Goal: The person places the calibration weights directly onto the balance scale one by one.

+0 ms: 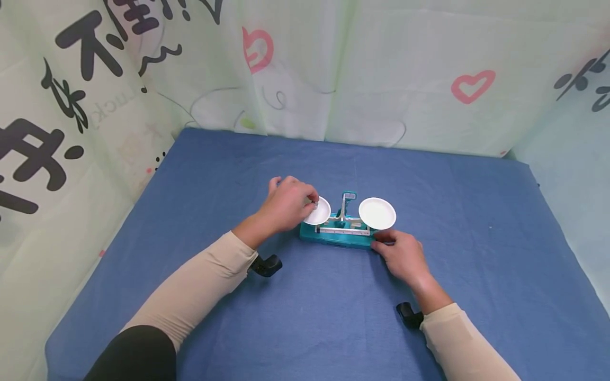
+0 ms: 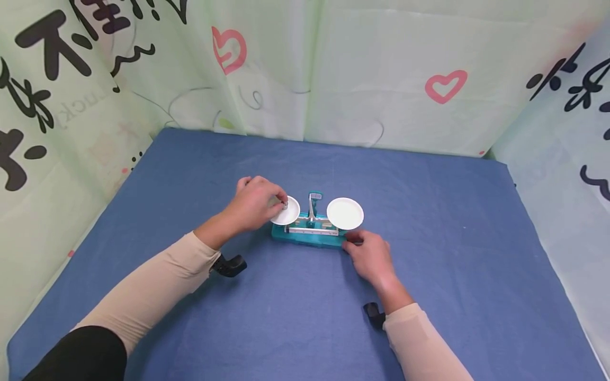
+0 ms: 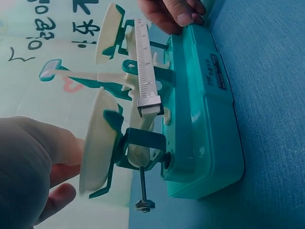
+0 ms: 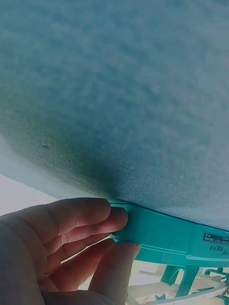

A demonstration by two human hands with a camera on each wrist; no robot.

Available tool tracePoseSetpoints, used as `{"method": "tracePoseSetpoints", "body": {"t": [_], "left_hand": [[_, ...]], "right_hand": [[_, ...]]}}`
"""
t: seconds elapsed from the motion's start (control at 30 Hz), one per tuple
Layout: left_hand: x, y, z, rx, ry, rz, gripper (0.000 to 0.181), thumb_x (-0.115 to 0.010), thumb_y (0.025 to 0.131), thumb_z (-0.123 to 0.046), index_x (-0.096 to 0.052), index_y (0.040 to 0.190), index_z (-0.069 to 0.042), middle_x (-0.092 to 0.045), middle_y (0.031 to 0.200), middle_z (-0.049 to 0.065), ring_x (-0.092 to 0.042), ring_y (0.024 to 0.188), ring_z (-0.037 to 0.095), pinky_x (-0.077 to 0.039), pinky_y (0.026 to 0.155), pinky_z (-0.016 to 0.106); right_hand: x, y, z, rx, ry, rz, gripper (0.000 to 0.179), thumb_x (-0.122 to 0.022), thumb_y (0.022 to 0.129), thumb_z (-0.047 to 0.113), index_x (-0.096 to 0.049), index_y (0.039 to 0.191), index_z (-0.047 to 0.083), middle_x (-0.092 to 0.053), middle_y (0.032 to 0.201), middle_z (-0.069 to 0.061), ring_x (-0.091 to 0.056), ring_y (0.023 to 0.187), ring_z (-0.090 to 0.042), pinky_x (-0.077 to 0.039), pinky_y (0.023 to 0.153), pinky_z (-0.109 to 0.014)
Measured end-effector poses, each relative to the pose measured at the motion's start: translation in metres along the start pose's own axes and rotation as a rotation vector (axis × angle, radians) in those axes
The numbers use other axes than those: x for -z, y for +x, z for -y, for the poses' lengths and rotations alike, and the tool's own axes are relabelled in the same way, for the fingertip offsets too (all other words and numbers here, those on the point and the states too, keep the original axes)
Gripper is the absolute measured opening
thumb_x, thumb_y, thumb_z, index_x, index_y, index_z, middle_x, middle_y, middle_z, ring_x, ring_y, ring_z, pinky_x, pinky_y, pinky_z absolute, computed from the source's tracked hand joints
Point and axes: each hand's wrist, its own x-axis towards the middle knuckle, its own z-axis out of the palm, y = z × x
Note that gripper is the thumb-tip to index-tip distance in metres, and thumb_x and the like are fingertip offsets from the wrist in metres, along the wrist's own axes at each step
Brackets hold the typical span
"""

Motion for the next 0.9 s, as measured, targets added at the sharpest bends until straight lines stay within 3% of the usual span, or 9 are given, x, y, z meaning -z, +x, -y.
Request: {"method": "tracePoseSetpoints", "body": {"t": [0.2, 0.33, 0.47, 0.63, 0.9], "left_hand": [[0.002, 0.000, 0.002, 0.022, -0.009, 0.008, 0.015, -0.068, 0.097, -0.020, -0.075, 0.110, -0.017, -0.072, 0.110, -0.004, -0.050, 0.117, 0.023, -0.020, 0.109, 0.060], [0.008, 0.000, 0.007, 0.024, -0.038, 0.028, 0.020, -0.066, 0.098, -0.018, -0.073, 0.116, -0.014, -0.070, 0.116, 0.000, -0.053, 0.116, 0.024, -0.031, 0.105, 0.054], [0.012, -0.002, 0.017, 0.014, -0.091, 0.038, 0.021, -0.066, 0.098, -0.016, -0.071, 0.117, -0.010, -0.069, 0.117, 0.005, -0.055, 0.113, 0.026, -0.041, 0.098, 0.047], [0.015, -0.009, 0.030, 0.033, -0.117, 0.039, 0.021, -0.065, 0.097, -0.014, -0.071, 0.116, -0.008, -0.068, 0.117, 0.007, -0.055, 0.113, 0.026, -0.042, 0.098, 0.046], [0.012, -0.021, 0.053, 0.035, -0.126, 0.107, 0.027, -0.069, 0.095, -0.013, -0.070, 0.120, -0.004, -0.067, 0.120, 0.009, -0.055, 0.115, 0.028, -0.043, 0.100, 0.043]], "right_hand": [[0.000, 0.001, 0.001, -0.001, -0.001, 0.002, 0.027, -0.065, 0.096, 0.015, -0.070, 0.115, -0.004, -0.069, 0.113, -0.021, -0.062, 0.106, -0.038, -0.045, 0.091, -0.053], [0.001, 0.002, 0.001, 0.000, 0.002, 0.002, 0.027, -0.065, 0.096, 0.015, -0.070, 0.115, -0.004, -0.069, 0.113, -0.021, -0.062, 0.106, -0.038, -0.045, 0.091, -0.053], [0.002, 0.002, 0.002, -0.008, 0.006, 0.008, 0.028, -0.064, 0.097, 0.015, -0.070, 0.116, -0.004, -0.069, 0.114, -0.021, -0.063, 0.106, -0.037, -0.046, 0.091, -0.052], [0.003, 0.003, 0.001, -0.011, 0.004, 0.013, 0.027, -0.065, 0.097, 0.014, -0.070, 0.115, -0.004, -0.069, 0.114, -0.021, -0.063, 0.106, -0.037, -0.046, 0.091, -0.052], [0.003, 0.004, 0.000, -0.005, 0.001, 0.014, 0.027, -0.065, 0.096, 0.015, -0.070, 0.115, -0.003, -0.069, 0.114, -0.021, -0.062, 0.106, -0.037, -0.046, 0.091, -0.053]]}}
